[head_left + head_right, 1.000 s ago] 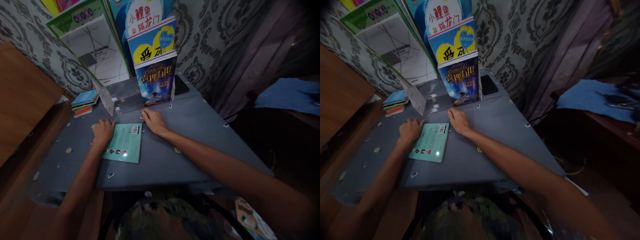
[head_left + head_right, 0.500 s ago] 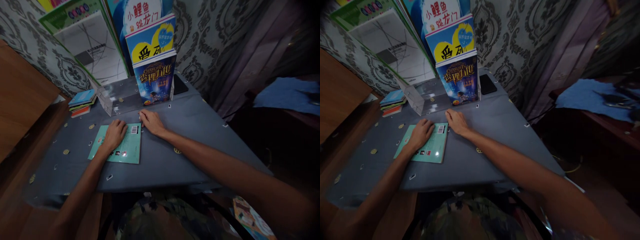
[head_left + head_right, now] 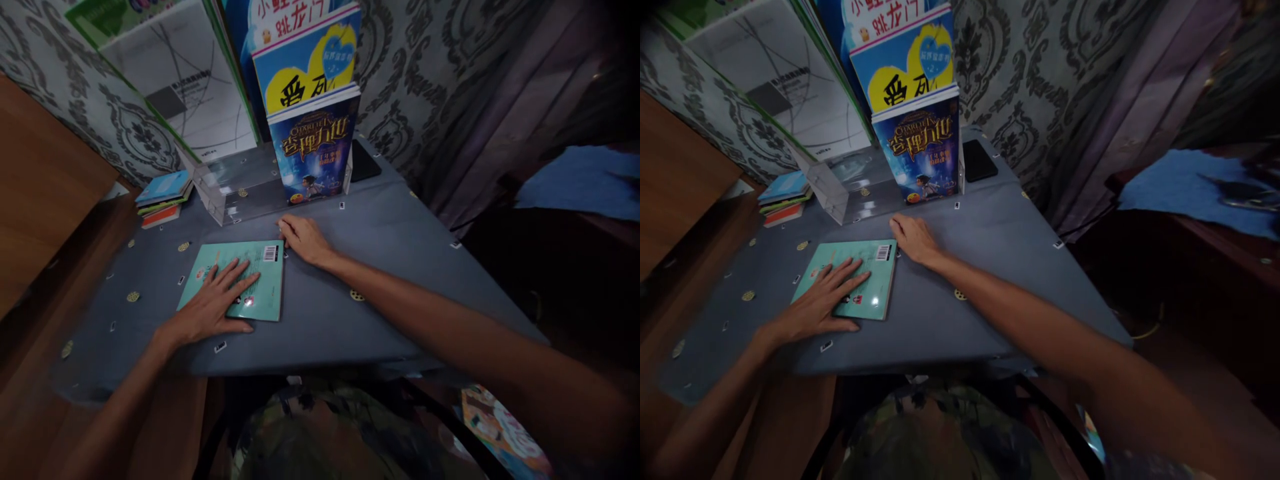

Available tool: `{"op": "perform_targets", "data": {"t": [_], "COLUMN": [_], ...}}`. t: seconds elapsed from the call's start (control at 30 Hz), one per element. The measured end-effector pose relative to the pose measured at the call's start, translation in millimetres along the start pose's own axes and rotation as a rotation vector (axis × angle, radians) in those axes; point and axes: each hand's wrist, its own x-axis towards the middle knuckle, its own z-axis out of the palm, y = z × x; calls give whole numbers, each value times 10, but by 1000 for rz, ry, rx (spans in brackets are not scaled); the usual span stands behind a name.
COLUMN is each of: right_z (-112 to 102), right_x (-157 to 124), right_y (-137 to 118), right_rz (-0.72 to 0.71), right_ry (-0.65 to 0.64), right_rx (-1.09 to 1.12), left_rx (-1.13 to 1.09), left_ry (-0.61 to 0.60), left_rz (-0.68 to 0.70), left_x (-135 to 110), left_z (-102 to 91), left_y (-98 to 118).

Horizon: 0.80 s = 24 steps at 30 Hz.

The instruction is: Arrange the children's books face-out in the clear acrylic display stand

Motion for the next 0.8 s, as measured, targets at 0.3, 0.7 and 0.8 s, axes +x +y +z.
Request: {"op": "perform_targets", "data": {"t": [0.3,0.7,0.8], "right_z": [11,-14,-24], "right_x": [-3,33,38], "right_y": [15,38,41], "right_rz": [4,68,82], "right_ry": [31,97,114], "right_rx": [80,210,229], "left_rx": [258,-36,-107], "left_ry": [287,254,303], "left_rz": [24,-445,-457], "left_x": [-108,243,312], "left_z": [215,-400,-485], "left_y": [111,457,482]}}
